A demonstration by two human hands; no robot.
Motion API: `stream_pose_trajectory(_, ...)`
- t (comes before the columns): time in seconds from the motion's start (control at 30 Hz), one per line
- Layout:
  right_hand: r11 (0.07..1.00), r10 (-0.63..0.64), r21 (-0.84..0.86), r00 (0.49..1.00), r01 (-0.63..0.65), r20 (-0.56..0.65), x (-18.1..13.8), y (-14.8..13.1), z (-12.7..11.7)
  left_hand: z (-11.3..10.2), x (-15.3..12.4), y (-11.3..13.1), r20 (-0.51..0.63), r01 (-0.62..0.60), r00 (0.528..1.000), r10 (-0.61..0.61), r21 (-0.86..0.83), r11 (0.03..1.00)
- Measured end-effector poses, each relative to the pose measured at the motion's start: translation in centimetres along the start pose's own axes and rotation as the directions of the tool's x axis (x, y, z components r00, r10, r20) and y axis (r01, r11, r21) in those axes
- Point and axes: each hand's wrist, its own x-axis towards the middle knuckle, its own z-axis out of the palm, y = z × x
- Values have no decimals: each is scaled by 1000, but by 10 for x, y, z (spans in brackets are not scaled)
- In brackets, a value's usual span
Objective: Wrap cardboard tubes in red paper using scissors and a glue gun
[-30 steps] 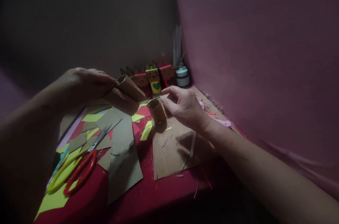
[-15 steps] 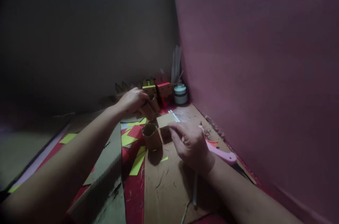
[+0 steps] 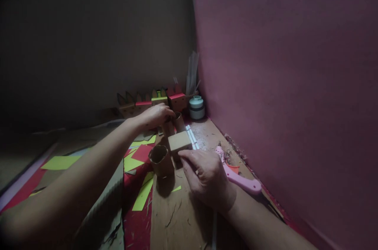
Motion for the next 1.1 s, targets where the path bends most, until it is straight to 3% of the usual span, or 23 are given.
stream_pose_trajectory(0.17,1000,3,6,1000,-3,10,0,2,0,-12,-8,-4,-84,36,996,-38,-24,999)
stream_pose_trajectory(0.27,1000,3,11,1000,-3,27,-1,2,0,-25,-28,-1,-96,81,992,-84,-31,996)
stream_pose_trajectory(0.43,1000,-20,-15,999,21,41,-2,-2,-4,-48,-96,17,13,113,994,-112,-61,992)
stream_pose_trajectory(0.57,998,-54,-27,997,55,58,-2,-6,-6,-53,-169,53,133,92,988,-75,-130,987)
stream_pose_trajectory(0.63,998,-60,-33,997,62,57,-2,-6,-6,-48,-201,84,209,119,975,-81,-178,977)
stream_pose_trajectory(0.73,997,-71,-16,995,72,66,-4,-5,-4,-26,-238,140,218,203,962,-163,-178,963)
stream_pose_trajectory(0.83,997,-73,3,993,73,88,-5,-4,-3,9,-263,186,127,146,983,-135,-83,986)
stream_pose_trajectory(0.97,998,-64,-1,994,65,84,-5,-4,-1,42,-281,207,142,143,979,-149,50,988)
stream_pose_trajectory(1.1,998,-70,-2,995,70,71,-6,-1,0,45,-284,205,123,146,981,-152,55,988)
